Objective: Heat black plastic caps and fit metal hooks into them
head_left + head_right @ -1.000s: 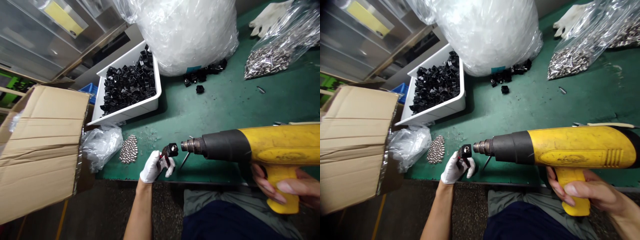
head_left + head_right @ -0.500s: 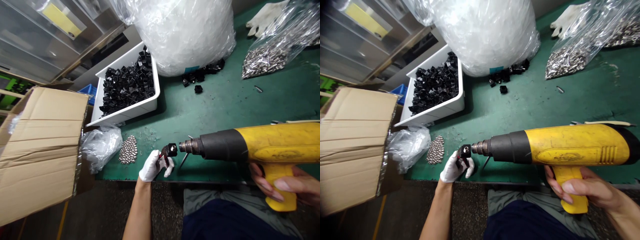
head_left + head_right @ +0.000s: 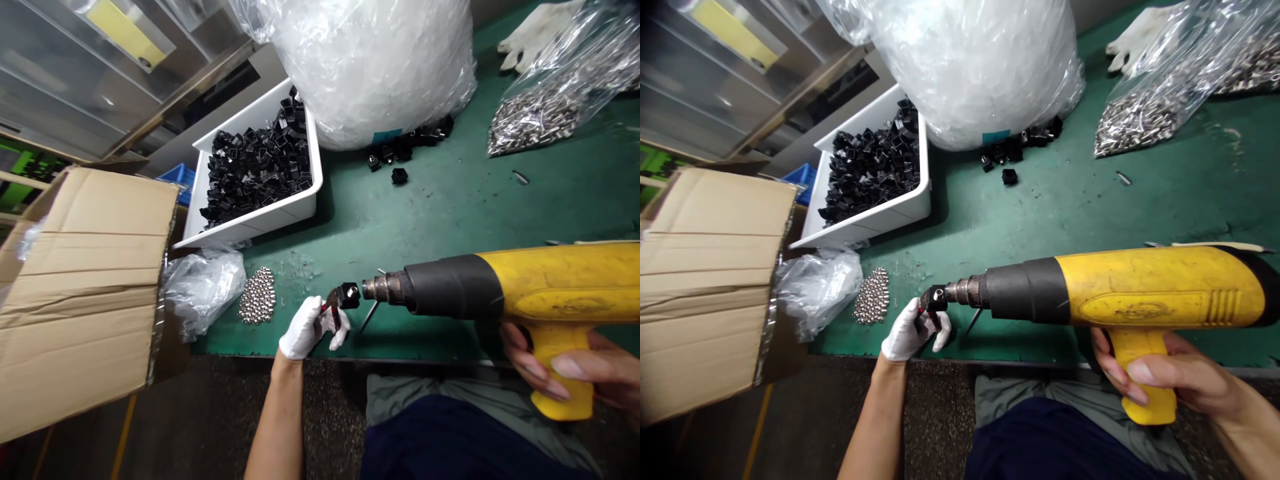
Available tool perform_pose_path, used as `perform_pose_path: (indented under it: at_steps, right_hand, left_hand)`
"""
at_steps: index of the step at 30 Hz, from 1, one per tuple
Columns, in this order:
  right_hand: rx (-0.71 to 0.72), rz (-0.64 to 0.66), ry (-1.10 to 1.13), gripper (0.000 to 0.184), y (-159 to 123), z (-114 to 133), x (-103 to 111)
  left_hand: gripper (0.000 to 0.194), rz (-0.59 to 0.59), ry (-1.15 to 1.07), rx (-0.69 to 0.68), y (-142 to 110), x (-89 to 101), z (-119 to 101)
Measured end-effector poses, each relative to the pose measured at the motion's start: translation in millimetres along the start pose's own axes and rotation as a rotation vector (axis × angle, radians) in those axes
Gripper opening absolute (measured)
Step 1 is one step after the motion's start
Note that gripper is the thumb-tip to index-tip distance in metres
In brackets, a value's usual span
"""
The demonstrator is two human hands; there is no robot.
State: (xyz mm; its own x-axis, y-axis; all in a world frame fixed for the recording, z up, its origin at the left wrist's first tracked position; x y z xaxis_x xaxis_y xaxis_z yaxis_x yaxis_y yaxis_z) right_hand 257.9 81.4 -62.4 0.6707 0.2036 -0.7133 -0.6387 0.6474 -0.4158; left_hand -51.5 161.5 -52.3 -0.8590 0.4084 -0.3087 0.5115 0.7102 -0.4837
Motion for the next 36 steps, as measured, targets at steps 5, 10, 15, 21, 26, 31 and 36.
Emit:
perform_pose_path:
  at_steps: [5,10,15,21,26,31,36]
  right_hand:
    - [0.002,0.172,0.008,0.039,-0.1,-6.6,2.9]
    - [0.0,0.087,0.027,0.039,0.3,-7.0,7.0]
    - [0.003,-0.017,0.074,0.039,-1.0,-8.0,8.2]
    - [-0.004,-0.014,0.065,0.038,-0.9,-7.0,10.8]
    - [-0.002,-0.022,0.068,0.039,-0.6,-5.6,10.9]
    - [-0.008,-0.031,0.076,0.038,-0.6,-6.6,10.6]
    - [-0.007,-0.045,0.087,0.037,-0.8,-6.8,11.4]
  left_hand:
    - [0.075,0.02,-0.018,-0.021,0.6,1.8,4.4]
    - [0.077,0.04,-0.033,-0.035,0.5,1.4,6.5]
    - [0.077,0.046,-0.048,-0.015,-0.2,1.6,8.9]
    - [0.074,0.031,-0.06,-0.002,-0.9,2.0,10.4]
    - [0.074,0.034,-0.071,0.012,-1.0,2.8,12.6]
    - [0.074,0.036,-0.074,0.008,-1.4,3.3,13.0]
    - [0.075,0.05,-0.081,0.01,-1.3,1.2,12.9]
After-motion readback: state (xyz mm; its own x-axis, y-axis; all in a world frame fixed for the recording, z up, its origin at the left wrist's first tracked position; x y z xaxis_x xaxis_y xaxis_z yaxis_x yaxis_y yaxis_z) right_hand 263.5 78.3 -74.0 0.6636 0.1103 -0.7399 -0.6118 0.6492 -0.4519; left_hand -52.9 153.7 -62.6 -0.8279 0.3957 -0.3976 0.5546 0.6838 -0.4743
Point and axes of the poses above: each hand's wrist, its own y-axis towards the middle knuckle, its own x-axis out of the back of the hand, z = x × y, the point moved 10 cm from there along y, towards the middle knuckle, and after that the axes turned 7 degrees about z, right-handed, at the moved point
